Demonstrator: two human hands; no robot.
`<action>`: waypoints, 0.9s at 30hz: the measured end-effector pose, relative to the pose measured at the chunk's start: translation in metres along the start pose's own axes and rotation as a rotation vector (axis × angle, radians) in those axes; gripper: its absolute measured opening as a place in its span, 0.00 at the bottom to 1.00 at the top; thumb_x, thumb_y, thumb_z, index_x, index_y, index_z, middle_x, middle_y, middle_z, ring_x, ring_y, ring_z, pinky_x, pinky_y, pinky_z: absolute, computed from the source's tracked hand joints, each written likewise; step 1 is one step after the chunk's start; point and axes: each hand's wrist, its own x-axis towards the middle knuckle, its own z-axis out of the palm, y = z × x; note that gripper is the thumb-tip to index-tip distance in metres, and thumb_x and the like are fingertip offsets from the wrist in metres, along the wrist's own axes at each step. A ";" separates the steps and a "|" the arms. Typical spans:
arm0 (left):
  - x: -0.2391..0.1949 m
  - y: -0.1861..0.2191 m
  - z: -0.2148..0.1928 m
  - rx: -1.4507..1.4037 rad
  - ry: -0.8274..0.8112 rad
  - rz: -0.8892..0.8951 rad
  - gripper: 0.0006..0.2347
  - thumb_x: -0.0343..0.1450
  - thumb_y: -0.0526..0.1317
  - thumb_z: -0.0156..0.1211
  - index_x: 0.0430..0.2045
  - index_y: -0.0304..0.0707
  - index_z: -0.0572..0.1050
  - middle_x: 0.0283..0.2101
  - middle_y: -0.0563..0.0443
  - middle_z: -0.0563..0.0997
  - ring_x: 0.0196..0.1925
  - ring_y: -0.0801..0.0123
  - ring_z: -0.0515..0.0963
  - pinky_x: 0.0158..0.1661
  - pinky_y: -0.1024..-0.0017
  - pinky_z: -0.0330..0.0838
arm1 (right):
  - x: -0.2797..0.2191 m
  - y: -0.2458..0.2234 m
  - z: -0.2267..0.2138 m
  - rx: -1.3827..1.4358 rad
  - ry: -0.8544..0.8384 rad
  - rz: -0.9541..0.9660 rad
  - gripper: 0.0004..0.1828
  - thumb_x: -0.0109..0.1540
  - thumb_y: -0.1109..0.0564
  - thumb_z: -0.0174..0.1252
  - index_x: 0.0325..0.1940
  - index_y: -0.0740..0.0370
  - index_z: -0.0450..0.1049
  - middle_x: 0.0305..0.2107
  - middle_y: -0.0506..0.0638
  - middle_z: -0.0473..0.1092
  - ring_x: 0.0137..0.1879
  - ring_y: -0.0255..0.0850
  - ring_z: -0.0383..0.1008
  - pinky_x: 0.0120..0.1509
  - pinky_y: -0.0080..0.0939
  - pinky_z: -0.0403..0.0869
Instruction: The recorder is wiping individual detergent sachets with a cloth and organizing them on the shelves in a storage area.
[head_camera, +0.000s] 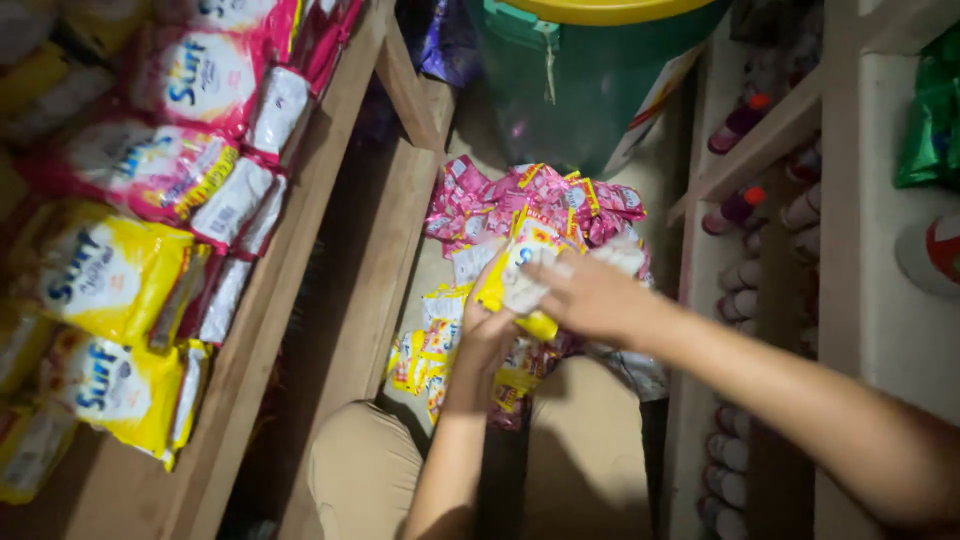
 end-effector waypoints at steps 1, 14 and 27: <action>-0.004 0.009 0.009 0.008 -0.010 -0.006 0.34 0.65 0.25 0.57 0.72 0.30 0.58 0.63 0.40 0.73 0.64 0.57 0.74 0.62 0.63 0.71 | 0.005 0.005 -0.017 -0.002 0.010 0.009 0.20 0.60 0.56 0.62 0.54 0.64 0.70 0.60 0.60 0.65 0.57 0.58 0.70 0.58 0.56 0.71; -0.053 0.055 0.061 0.128 0.116 0.117 0.34 0.60 0.26 0.52 0.68 0.29 0.60 0.62 0.40 0.73 0.65 0.57 0.73 0.64 0.64 0.68 | 0.018 -0.033 -0.075 -0.147 0.095 -0.234 0.16 0.52 0.56 0.60 0.43 0.61 0.73 0.61 0.57 0.67 0.52 0.57 0.69 0.50 0.55 0.72; -0.047 0.024 0.043 -0.038 0.184 0.115 0.30 0.63 0.31 0.48 0.65 0.30 0.60 0.63 0.35 0.70 0.66 0.51 0.72 0.65 0.55 0.67 | 0.006 -0.037 -0.044 -0.086 0.032 -0.332 0.12 0.60 0.55 0.54 0.43 0.64 0.74 0.61 0.60 0.68 0.59 0.60 0.72 0.60 0.58 0.71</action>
